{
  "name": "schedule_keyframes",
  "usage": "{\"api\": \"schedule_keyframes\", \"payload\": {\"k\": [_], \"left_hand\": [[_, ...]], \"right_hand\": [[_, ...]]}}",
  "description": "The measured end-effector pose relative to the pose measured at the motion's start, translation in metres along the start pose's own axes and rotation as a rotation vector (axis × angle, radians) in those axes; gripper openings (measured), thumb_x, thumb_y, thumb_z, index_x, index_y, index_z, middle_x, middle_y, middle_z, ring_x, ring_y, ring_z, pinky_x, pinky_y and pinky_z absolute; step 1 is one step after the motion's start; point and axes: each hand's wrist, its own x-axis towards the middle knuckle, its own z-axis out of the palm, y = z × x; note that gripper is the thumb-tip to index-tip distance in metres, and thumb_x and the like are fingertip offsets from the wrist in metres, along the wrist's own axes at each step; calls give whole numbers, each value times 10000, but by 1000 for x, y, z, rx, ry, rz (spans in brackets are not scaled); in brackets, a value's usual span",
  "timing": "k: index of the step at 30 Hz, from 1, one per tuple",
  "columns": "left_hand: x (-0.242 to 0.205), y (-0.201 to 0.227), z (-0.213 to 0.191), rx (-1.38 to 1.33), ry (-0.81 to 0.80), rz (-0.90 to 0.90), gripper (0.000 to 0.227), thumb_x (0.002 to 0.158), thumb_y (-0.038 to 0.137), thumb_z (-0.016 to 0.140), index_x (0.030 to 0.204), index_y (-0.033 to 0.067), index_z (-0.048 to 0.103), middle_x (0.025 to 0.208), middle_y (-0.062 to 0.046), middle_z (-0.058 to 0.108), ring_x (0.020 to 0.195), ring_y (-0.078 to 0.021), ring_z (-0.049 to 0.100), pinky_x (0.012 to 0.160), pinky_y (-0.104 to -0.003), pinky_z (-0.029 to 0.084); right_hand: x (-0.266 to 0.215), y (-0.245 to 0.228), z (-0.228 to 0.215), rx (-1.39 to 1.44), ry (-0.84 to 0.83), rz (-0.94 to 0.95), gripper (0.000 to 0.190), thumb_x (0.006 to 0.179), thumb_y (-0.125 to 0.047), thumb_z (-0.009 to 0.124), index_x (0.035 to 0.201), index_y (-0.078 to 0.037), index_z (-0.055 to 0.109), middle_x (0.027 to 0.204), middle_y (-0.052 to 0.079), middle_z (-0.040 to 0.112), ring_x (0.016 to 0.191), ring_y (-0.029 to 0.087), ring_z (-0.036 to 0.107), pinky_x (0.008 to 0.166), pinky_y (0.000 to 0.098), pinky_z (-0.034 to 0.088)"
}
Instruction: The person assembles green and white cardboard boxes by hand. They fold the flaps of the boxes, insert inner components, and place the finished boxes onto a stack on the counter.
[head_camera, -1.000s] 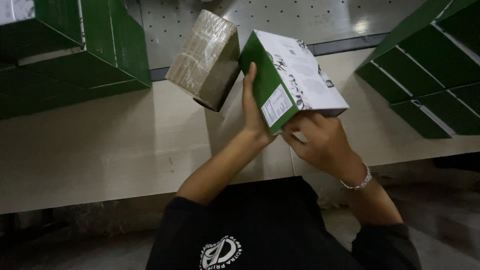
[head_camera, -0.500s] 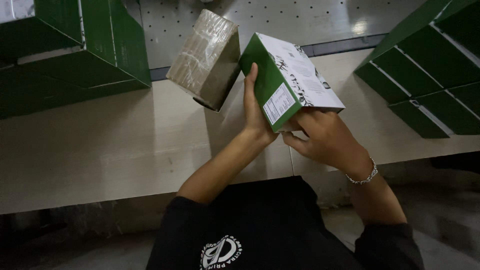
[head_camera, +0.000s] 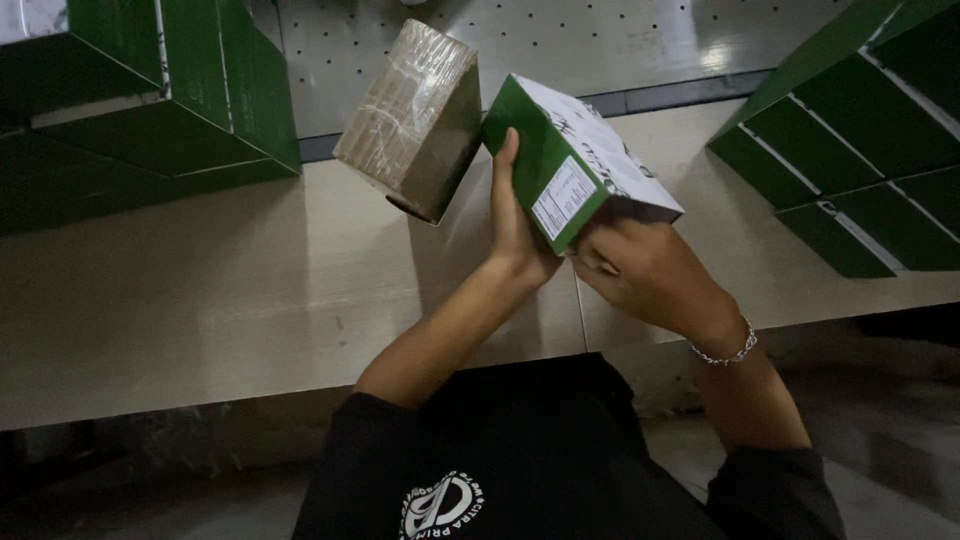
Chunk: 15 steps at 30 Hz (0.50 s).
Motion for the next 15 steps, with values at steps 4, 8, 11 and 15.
{"api": "schedule_keyframes", "payload": {"k": [4, 8, 11, 15], "left_hand": [[0, 2, 0, 12, -21, -18, 1132, 727, 811, 554, 1577, 107, 300, 1587, -153, 323, 1502, -316, 317, 1198, -454, 309], [6, -3, -5, -52, 1, -12, 1001, 784, 767, 585, 1507, 100, 398, 1456, -143, 448, 1374, -311, 451, 1132, -436, 367], [13, -4, -9, -41, -18, -3, 1065, 766, 777, 579, 1560, 112, 332, 1532, -159, 379, 1452, -336, 382, 1167, -448, 331], [20, -11, -17, -23, -40, -32, 1049, 780, 803, 555, 1556, 134, 329, 1481, -146, 411, 1409, -321, 415, 1123, -412, 366]], "right_hand": [[-2, 0, -9, 78, 48, 4, 209, 844, -74, 841, 908, -30, 647, 716, 128, 627, 565, 317, 671, 489, 350, 502], [11, -18, -28, 69, 80, -39, 183, 869, -107, 835, 905, -36, 672, 748, 146, 633, 556, 334, 656, 480, 393, 502], [13, -17, -36, 74, 60, -60, 107, 893, -92, 803, 917, -84, 699, 785, 96, 655, 541, 243, 653, 492, 334, 510], [16, -14, -45, 7, -49, -97, 83, 916, -24, 732, 972, -53, 676, 760, 123, 635, 574, 314, 676, 502, 384, 526]]}}
